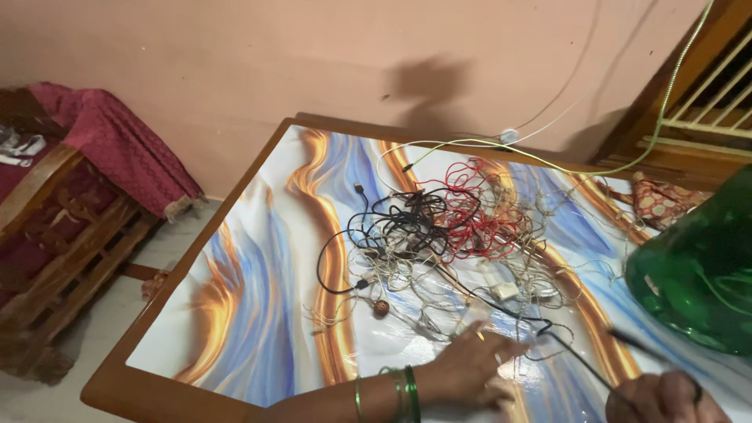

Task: The person untangles and separates a pile of mixed cables and cords on a table. They pick up individual cables, pull them apart, and place them back on the table, gradually reducing the tangle.

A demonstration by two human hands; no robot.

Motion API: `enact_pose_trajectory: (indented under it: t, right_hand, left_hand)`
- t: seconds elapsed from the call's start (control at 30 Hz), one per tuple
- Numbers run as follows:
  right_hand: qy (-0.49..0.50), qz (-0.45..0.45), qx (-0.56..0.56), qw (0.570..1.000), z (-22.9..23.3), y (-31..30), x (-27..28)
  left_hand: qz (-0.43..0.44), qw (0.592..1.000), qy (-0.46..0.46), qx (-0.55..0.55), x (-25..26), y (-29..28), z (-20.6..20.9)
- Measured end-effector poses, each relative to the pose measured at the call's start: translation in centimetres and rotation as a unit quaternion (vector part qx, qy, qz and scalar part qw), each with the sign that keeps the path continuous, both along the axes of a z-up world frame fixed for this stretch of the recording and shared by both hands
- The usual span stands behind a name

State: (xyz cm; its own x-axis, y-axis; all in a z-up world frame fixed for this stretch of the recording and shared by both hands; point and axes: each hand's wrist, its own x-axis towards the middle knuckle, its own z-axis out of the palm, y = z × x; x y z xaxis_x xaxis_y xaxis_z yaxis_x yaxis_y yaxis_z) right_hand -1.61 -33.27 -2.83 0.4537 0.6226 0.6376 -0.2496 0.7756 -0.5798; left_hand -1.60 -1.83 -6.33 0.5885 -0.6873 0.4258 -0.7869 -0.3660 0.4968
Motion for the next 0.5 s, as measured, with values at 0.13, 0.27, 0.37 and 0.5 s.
enact_pose_trajectory:
  t: [0.13, 0.27, 0.37, 0.5]
  right_hand:
    - [0.086, 0.016, 0.006, 0.996, -0.5, 1.6, -0.4]
    - [0.072, -0.058, -0.089, 0.992, 0.1, 3.9, -2.1]
    - [0.059, -0.117, -0.047, 0.99, 0.7, 4.1, -1.5]
    - [0.167, -0.385, -0.135, 0.898, 2.3, 0.2, 1.3]
  left_hand:
    - [0.071, 0.995, 0.028, -0.065, 2.2, 1.0, 0.4]
    - [-0.007, 0.999, -0.023, -0.042, 2.2, -1.2, 0.1]
    - [-0.145, 0.974, 0.172, -0.026, 0.7, -2.1, -0.6]
    - [-0.045, 0.991, 0.058, -0.11, 0.9, 0.2, 0.5]
